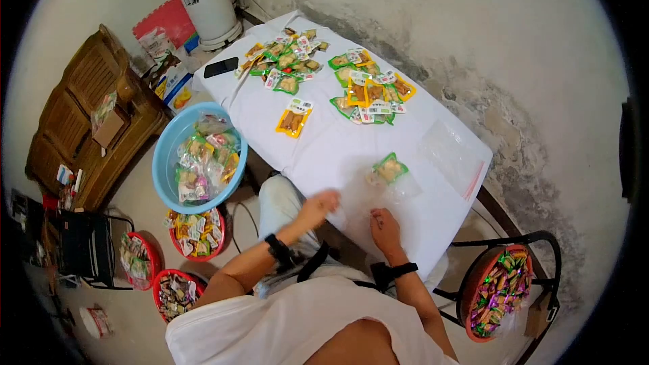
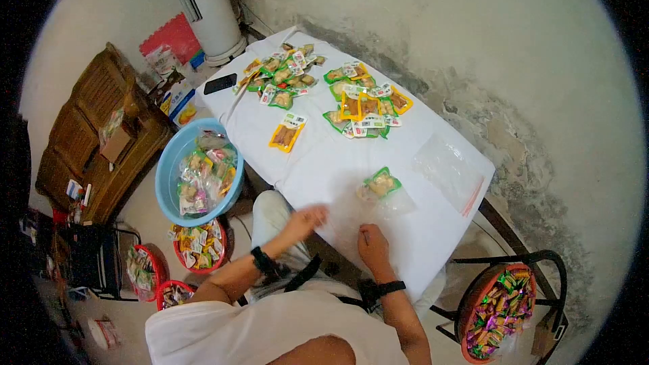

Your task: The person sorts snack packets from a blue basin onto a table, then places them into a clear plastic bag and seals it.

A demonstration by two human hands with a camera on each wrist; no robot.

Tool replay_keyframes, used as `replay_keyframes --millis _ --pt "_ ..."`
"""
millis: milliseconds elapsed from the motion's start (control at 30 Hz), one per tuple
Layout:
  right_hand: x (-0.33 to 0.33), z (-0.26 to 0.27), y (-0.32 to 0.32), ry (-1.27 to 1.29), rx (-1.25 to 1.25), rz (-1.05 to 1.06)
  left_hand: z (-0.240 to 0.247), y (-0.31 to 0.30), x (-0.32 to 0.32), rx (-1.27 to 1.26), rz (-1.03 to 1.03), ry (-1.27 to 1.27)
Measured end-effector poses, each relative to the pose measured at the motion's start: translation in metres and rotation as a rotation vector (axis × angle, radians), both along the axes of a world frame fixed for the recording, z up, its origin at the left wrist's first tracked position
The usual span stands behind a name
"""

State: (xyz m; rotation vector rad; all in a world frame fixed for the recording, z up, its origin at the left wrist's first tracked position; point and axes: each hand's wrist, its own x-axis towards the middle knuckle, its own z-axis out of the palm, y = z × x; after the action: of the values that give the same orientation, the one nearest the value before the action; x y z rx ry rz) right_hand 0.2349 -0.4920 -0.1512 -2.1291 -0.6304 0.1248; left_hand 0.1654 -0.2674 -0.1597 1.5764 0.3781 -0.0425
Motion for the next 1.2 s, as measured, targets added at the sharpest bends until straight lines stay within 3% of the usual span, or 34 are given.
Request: replay_keyframes --millis 33,67,133,200,467,533,567,633,667,733,767,800,867,900,967,1000,1067,1133,1200 --pt "0.000 0.001 -0.001 -0.006 0.044 0.008 -0.001 0.024 0.013 0.200 0.180 -0.116" --pt "0.002 0.002 -0.002 -0.004 0.043 0.007 0.030 0.047 0.028 0.441 0.347 -0.095" --pt "0.007 0.003 -0.003 0.001 -0.009 0.058 0.006 0.106 0.067 0.946 0.592 -0.324" --pt "0.008 0.018 0.000 0.069 -0.026 0.060 0.019 0.134 0.102 1.025 0.707 0.030" --pt "0.004 0.032 0.000 0.037 -0.076 0.058 0.005 0.169 0.136 1.141 0.502 0.246" --pt "0.001 0.032 0.000 -0.004 -0.068 0.091 -0.015 0.190 0.141 0.873 0.522 0.241" --pt "0.000 0.031 0.000 0.002 -0.065 0.093 -0.036 0.203 0.142 0.876 0.522 0.246" --pt "0.001 0.029 0.001 0.100 -0.084 0.052 -0.083 0.226 0.145 0.382 0.489 0.154" --pt "0.001 0.027 0.001 0.106 -0.080 0.051 -0.101 0.224 0.145 0.388 0.487 0.159" --pt "0.002 0.023 0.000 0.168 -0.032 0.001 -0.131 0.199 0.132 0.005 0.495 0.027" --pt "0.002 0.026 0.000 0.194 -0.044 -0.019 -0.049 0.155 0.100 -0.228 0.418 0.108" --pt "0.002 0.028 0.000 0.202 -0.044 -0.025 -0.068 0.136 0.093 -0.435 0.341 -0.083" --pt "0.000 0.033 0.000 0.203 0.001 -0.023 -0.018 0.095 0.062 -0.378 0.241 0.230" --pt "-0.002 0.036 -0.001 0.210 -0.001 -0.033 0.004 0.081 0.050 -0.379 0.232 0.238" --pt "-0.005 0.040 -0.001 0.138 0.008 -0.019 0.032 0.064 0.038 0.788 0.197 0.260" --pt "-0.007 0.041 -0.002 0.142 0.008 -0.026 0.027 0.065 0.039 0.789 0.188 0.261" --pt "-0.009 0.042 -0.004 0.162 0.005 -0.006 0.021 0.072 0.048 1.258 0.289 -0.225" --pt "-0.010 0.036 -0.005 0.150 0.006 -0.009 0.024 0.069 0.066 1.222 0.231 -0.248" --pt "-0.011 0.036 -0.005 0.138 0.008 -0.015 0.035 0.060 0.079 1.003 -0.151 -0.044"
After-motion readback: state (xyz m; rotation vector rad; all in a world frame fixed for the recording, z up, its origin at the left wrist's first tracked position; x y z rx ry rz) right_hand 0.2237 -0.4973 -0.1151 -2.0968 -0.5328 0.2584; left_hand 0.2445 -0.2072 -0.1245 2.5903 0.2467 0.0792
